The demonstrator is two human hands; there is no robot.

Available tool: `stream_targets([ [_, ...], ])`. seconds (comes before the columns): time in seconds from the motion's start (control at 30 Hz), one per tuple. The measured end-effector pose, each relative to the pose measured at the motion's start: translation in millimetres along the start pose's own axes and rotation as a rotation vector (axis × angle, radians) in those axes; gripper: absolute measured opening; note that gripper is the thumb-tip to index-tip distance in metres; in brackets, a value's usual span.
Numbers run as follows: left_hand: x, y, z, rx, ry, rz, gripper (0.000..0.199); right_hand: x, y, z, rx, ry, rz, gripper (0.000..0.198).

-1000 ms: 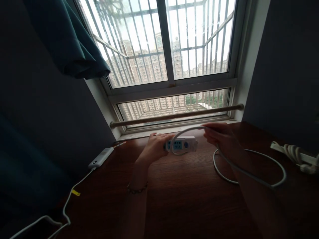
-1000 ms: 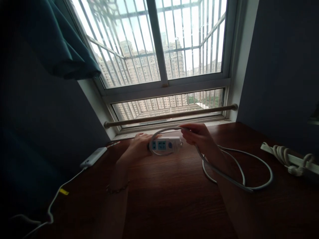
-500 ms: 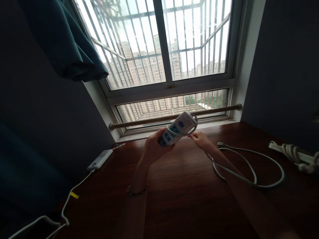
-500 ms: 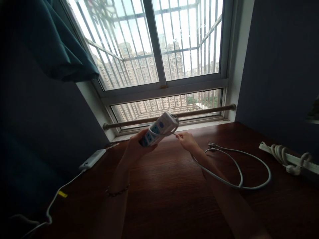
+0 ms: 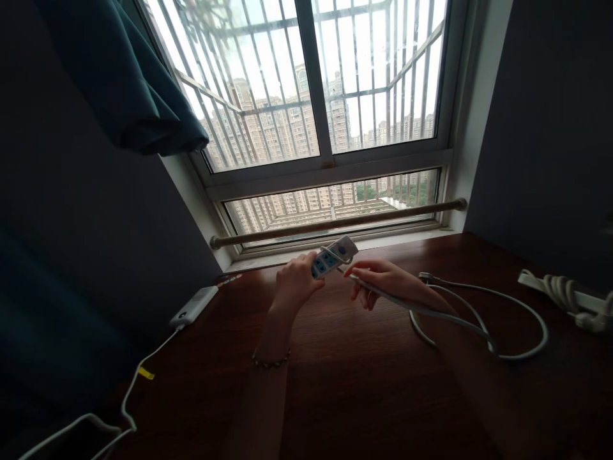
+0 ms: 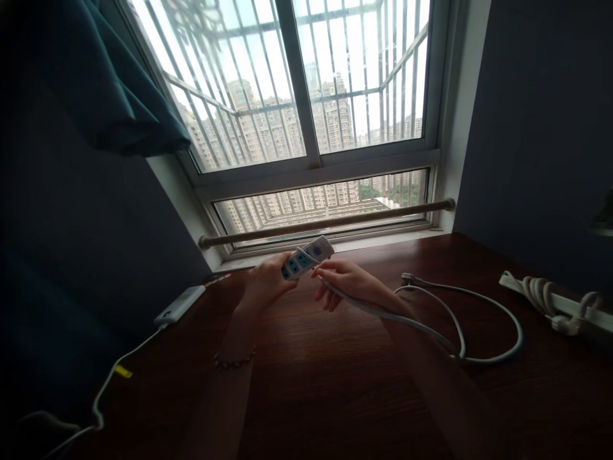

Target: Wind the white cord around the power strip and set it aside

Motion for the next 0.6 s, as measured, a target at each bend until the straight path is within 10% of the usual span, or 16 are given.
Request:
stream_targets([
  [0.27,-5,-8,23,-0.03,-0.174,-0.13,0.048,-7,-14,-15,0.062,0.137,-0.309,0.031],
  [0.6,-20,0,59,-0.071,-0.646,-0.235,0.049,-11,22,-10,-0.233,0.169,0.158,0.022],
])
Point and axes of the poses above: each hand's wrist, its own x-axis towards the middle knuckle, its own y-axis out of the back of the hand, z = x × y, the point moved 3 cm from there along x, towards the middle knuckle, and after that the axes turned 15 degrees about -z, right-handed, at the moved point
